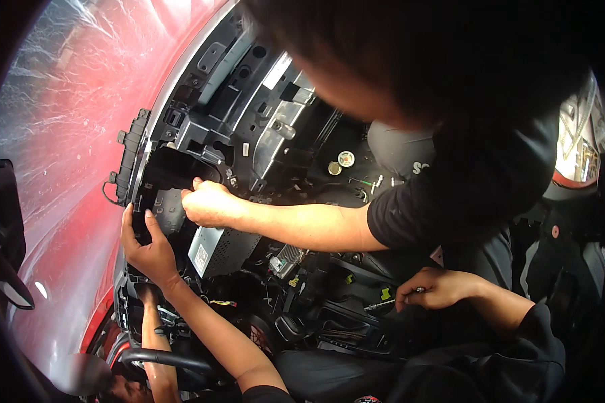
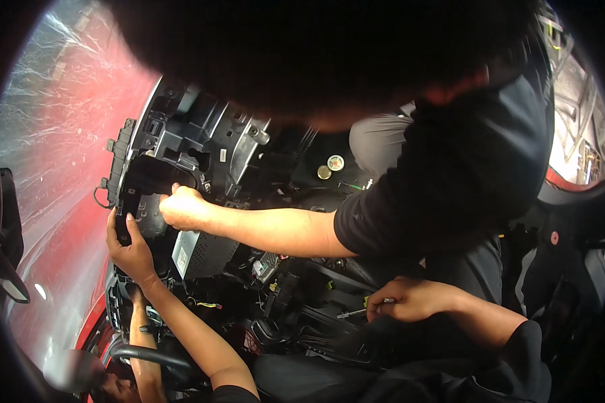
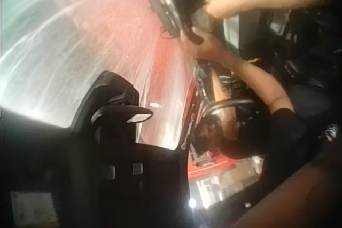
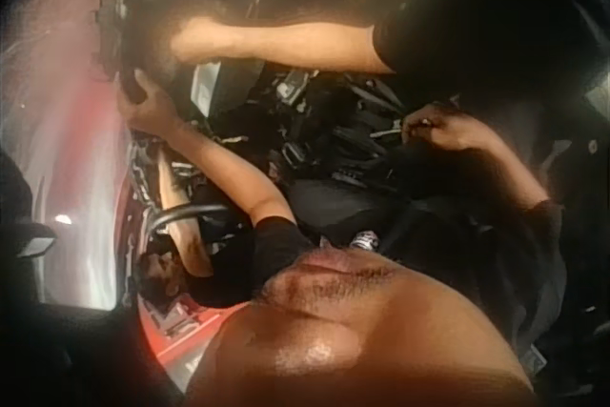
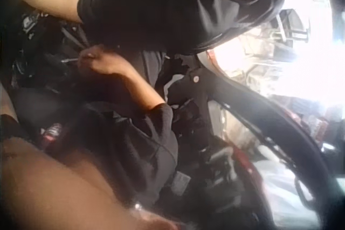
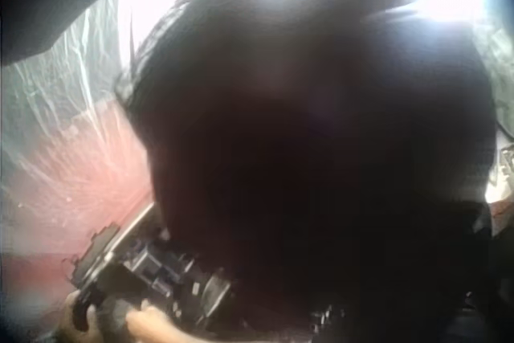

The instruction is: The person works on the interior wiring and components of a car dashboard, connecting wires and handling small clips and fasteners.

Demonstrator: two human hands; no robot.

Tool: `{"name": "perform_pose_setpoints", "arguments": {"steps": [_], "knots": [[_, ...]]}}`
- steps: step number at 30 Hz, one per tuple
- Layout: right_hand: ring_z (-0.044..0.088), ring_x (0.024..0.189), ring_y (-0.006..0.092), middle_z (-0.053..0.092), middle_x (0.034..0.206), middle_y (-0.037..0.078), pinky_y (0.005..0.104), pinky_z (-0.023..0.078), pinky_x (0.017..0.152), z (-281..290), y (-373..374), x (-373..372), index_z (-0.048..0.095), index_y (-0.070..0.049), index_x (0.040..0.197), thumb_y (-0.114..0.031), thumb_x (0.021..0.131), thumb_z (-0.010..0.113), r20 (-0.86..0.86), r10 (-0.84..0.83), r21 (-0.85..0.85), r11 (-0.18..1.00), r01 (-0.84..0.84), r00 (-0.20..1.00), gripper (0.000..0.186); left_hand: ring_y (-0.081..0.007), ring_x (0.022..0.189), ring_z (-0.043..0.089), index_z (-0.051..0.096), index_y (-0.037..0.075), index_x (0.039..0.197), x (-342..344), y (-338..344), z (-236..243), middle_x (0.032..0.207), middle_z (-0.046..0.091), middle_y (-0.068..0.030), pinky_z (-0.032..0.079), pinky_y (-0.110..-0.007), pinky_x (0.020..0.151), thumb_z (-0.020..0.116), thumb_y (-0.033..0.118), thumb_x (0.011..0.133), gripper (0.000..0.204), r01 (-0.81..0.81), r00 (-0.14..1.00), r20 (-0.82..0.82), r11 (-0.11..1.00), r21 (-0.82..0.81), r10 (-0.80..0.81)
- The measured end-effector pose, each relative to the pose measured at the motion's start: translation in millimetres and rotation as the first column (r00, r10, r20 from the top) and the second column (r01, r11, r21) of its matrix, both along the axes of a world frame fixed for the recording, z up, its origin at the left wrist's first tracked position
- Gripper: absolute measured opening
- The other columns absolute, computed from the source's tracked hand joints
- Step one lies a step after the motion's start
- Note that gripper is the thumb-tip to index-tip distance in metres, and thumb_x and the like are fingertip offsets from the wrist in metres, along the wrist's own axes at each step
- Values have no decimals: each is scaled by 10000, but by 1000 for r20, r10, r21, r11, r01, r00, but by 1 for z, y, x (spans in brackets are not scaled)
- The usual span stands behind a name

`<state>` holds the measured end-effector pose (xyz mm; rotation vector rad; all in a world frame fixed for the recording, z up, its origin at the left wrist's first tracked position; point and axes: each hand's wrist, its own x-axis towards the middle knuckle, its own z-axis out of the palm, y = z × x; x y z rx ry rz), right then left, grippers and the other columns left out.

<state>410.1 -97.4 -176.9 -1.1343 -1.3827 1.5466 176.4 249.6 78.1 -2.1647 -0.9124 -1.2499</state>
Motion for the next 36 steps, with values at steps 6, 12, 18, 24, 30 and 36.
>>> {"name": "perform_pose_setpoints", "arguments": {"steps": [6,12,18,24,30,36], "knots": [[644,783,119,734,986,55,294,503,718,-36,14,-10,693,-44,1098,-121,984,514,-112,61,-14,998,-63,992,226,-315,1062,678,702,3,1124,-14,4,2,1130,724,-148,503,-406,950,699,54,894,235,4,1000,-3,997,79,-4],[685,970,216,727,996,102,344,511,877,-13,10,-25,681,-29,1095,-83,949,500,-25,95,83,992,-92,995,238,-309,1004,702,718,9,1048,-3,4,5,1066,736,-151,525,-395,903,710,40,879,172,84,993,79,993,86,-90],[684,972,190,734,1038,92,323,515,873,6,7,-37,682,-19,1125,-106,946,580,90,273,41,960,-278,958,223,-300,1008,685,720,45,1035,-22,4,4,1053,738,-112,512,-408,910,708,81,851,188,128,989,58,986,111,-135],[686,940,124,743,971,58,273,527,836,10,8,-52,689,-21,1123,-142,942,707,124,272,83,956,-283,954,219,-323,1067,667,722,61,1081,-32,18,6,1104,723,-134,512,-421,960,542,-71,794,364,287,955,66,956,60,-290],[655,879,81,732,968,25,242,511,762,3,21,-73,696,-21,1106,-134,944,700,61,311,-121,946,-302,948,197,-318,1139,637,712,73,1137,-50,16,4,1168,706,-135,484,-432,1018,472,-106,766,477,316,945,76,948,37,-318],[636,882,66,722,960,1,235,500,771,-2,31,-73,694,-32,1112,-164,942,703,111,314,-316,911,-266,943,215,-313,1141,630,716,78,1142,-53,25,-6,1172,710,-123,476,-431,1008,473,-94,775,473,353,920,117,921,166,-374]]}}
